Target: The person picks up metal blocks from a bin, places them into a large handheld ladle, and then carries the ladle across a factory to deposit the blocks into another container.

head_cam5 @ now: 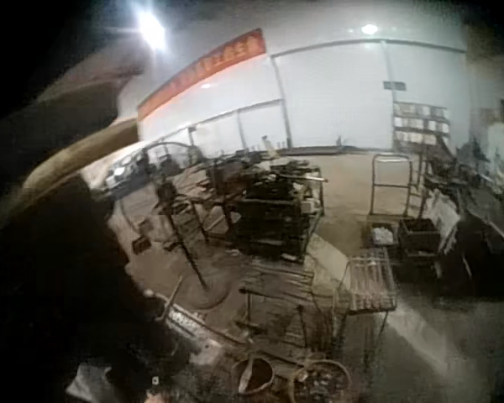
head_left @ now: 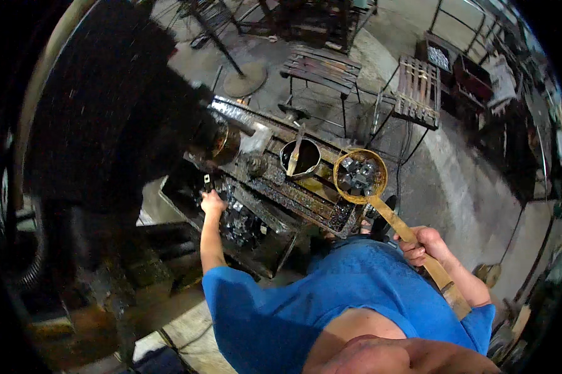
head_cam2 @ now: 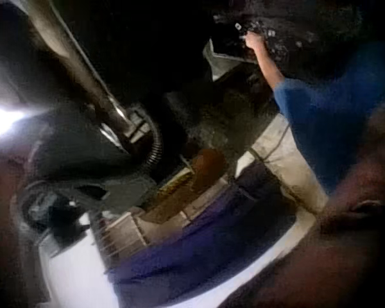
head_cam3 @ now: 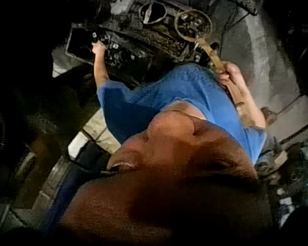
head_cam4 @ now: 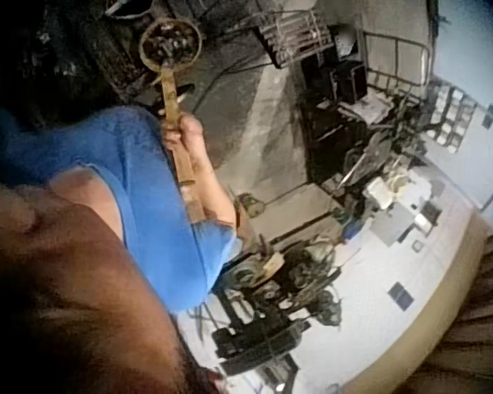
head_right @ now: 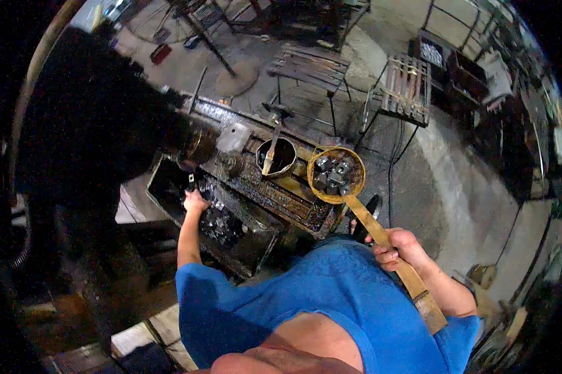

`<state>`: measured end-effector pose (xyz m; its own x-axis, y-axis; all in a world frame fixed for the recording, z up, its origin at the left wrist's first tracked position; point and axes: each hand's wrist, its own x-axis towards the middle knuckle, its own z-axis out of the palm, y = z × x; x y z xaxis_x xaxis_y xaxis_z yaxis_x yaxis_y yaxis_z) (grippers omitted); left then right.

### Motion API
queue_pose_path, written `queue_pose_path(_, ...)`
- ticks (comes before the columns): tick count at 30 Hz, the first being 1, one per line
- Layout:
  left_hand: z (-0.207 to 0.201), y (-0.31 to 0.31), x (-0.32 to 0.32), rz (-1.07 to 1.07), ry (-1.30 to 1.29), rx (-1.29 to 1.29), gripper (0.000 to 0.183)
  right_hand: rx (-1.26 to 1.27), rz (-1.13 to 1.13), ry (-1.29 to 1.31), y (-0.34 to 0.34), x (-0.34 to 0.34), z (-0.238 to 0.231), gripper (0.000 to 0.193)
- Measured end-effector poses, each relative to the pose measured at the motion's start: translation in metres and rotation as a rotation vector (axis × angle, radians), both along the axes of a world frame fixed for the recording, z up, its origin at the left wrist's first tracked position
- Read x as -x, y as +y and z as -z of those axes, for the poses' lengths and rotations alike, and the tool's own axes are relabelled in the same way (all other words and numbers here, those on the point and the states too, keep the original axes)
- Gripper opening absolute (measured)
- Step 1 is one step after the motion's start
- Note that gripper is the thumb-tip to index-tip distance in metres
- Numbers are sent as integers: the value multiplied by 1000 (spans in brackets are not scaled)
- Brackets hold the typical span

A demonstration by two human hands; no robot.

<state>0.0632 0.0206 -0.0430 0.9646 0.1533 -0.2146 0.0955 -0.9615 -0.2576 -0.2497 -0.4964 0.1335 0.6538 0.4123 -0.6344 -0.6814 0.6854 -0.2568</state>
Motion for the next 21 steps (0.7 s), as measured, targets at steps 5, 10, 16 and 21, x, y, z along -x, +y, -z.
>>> queue_pose_path(5,15,12,-9,98,26,-4,52,-10,52,44,5,1,-4,33)
queue_pose_path(10,25,5,-7,66,-139,-15,36,34,46,42,6,0,-6,29)
queue_pose_path(16,22,-2,-1,11,-191,-22,32,88,3,54,8,-3,-17,29)
queue_pose_path(21,9,-5,12,95,-248,25,26,62,21,72,4,-3,-10,34)
